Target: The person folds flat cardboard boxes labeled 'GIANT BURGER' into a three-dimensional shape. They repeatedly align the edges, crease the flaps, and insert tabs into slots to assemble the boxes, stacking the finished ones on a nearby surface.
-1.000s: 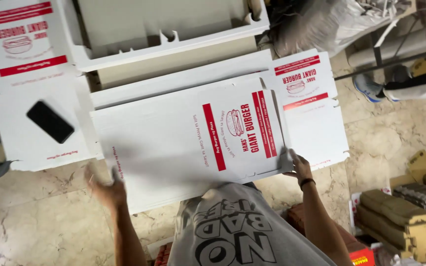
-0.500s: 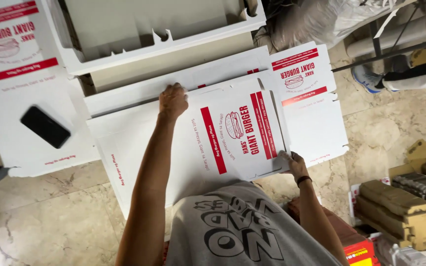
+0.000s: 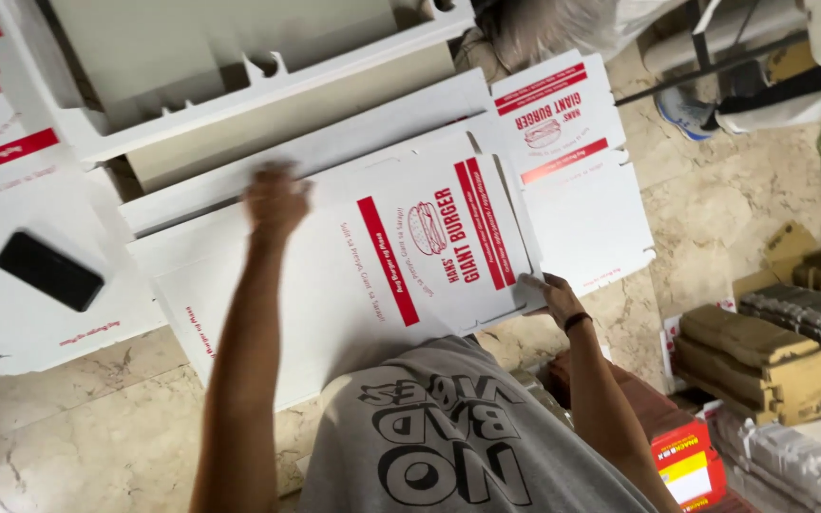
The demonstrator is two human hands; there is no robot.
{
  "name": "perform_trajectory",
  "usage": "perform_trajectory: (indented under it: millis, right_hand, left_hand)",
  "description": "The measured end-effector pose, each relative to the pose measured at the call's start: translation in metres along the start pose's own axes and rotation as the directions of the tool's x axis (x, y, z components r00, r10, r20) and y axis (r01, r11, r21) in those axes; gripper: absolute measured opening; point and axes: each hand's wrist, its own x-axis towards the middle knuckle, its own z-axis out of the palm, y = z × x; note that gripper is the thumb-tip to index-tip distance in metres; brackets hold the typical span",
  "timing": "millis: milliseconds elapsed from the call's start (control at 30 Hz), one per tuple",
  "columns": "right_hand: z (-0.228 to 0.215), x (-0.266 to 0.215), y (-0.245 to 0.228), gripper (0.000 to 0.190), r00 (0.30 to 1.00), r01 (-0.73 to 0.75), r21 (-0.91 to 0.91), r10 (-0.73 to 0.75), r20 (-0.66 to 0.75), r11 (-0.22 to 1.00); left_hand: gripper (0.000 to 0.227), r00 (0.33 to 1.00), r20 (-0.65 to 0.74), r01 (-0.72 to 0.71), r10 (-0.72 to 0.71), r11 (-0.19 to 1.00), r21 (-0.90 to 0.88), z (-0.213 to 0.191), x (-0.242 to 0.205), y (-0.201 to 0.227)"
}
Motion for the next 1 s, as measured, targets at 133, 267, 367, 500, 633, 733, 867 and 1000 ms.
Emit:
perform_trajectory:
  millis: [133,267,367,500,633,733,867,1000]
  right_hand:
    - [-0.006,0.008,0.008,0.067,1.0,0.006,0.03,-0.006,0.006,1.0]
    - [-0.012,0.028,0.016,0.08,0.995,-0.084,0.007,0.083,0.059,0.996]
    - [-0.017,0.028,0.013,0.095,0.991,-0.131,0.042,0.13,0.037,0.99]
    - [-0.031,0.029,0.013,0.035,0.986,-0.011,-0.005,0.012,0.168,1.0]
    - [-0.034,0.029,0.044,0.058,0.931,-0.002,0.206,-0.073,0.358,0.978]
    - [-0.037,0.047,0.094,0.064,0.93,-0.246,0.681,-0.029,0.366,0.69]
    - [-0.012,0.046,0.096,0.039,0.961,-0.107,0.633,-0.082,0.262,0.767]
    - [-0.017,0.009,0.066,0.025,0.984,0.13,0.189,-0.15,0.094,0.973]
  left_hand:
    - [0.045,0.983,-0.043,-0.095,0.178,0.697,0.711,-0.041,-0.051,-0.136]
    - [0.026,0.944,-0.019,0.308,-0.329,0.902,-0.302,-0.126,-0.086,-0.17]
    - [0.041,0.915,0.163,0.403,-0.37,0.814,-0.419,-0.159,-0.091,-0.156]
    - [0.036,0.896,0.177,0.443,-0.408,0.787,-0.43,-0.167,-0.095,-0.145]
    - [0.082,0.841,-0.014,0.533,-0.54,0.834,-0.144,-0.086,-0.089,-0.106]
    - [0.079,0.943,0.146,0.325,-0.3,0.926,-0.192,-0.057,-0.123,0.05]
    - [0.102,0.914,0.374,-0.119,0.158,0.985,-0.125,-0.047,-0.178,0.228]
    - [0.135,0.857,0.49,-0.145,0.16,0.987,-0.07,0.008,-0.196,0.302]
